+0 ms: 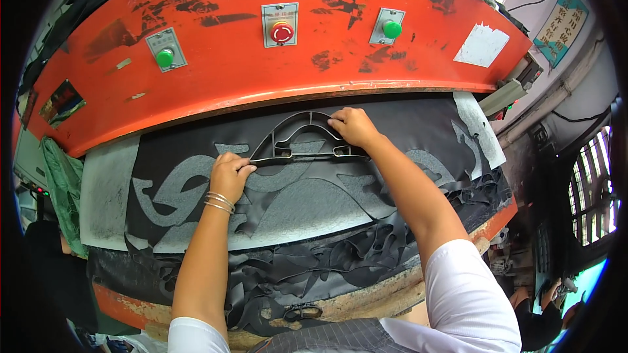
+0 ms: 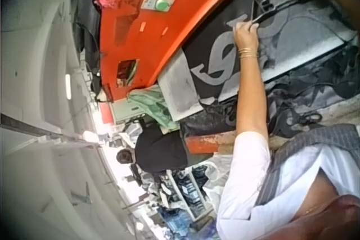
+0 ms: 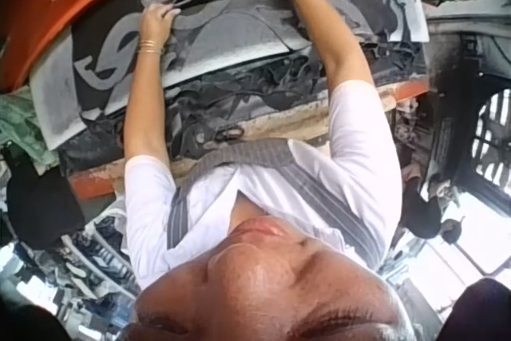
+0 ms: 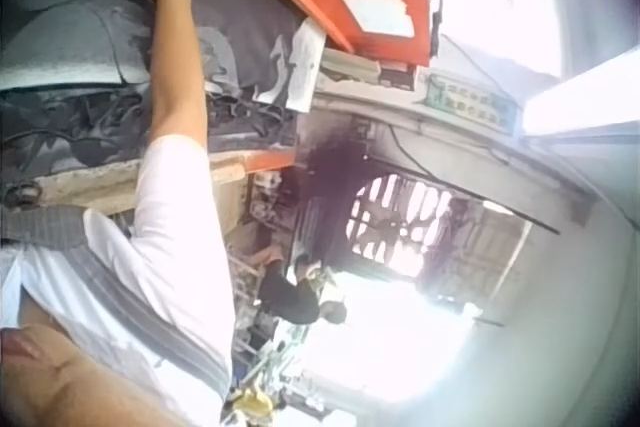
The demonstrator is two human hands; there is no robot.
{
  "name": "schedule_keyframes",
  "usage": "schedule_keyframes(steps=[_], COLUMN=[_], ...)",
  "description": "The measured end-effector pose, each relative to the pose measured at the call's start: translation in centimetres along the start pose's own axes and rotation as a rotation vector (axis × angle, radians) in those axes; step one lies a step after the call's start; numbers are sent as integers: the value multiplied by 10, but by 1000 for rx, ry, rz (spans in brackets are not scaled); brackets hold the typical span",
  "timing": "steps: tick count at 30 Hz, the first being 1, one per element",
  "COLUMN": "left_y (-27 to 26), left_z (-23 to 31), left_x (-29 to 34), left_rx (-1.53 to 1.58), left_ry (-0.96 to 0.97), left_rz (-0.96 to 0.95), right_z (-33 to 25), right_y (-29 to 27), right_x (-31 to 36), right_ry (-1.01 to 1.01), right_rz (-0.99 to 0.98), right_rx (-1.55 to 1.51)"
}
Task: Die-cut material pieces for shoes using an industrial hydraulic press.
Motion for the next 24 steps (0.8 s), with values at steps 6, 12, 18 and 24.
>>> schedule_keyframes(steps=[6,12,18,24], left_y=[-9,-5,-2,-7], left_z=[9,7,10,11], left_x=[4,3,0,1], left_rx=[6,58,50,40], left_ry=[-12,-59,-104,-126], left_rz=[23,118,93,111], right_z=[22,11,17,11], right_y=[-28,-16,-15,-15], right_x=[84,86,87,82], right_ry=[-37,-105,-114,-124], right_rz=[-184,-30,-29,-37], right_rx=[-228,-106,-79,-85])
Point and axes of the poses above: each hand's wrist, its own x-axis away from the middle knuckle, its own y-axis out of the palm, z = x × y, the point moved 1 cm from there along -x, towards the middle knuckle, and after that the axes turned 2 degrees about x, right-handed, at the moved point
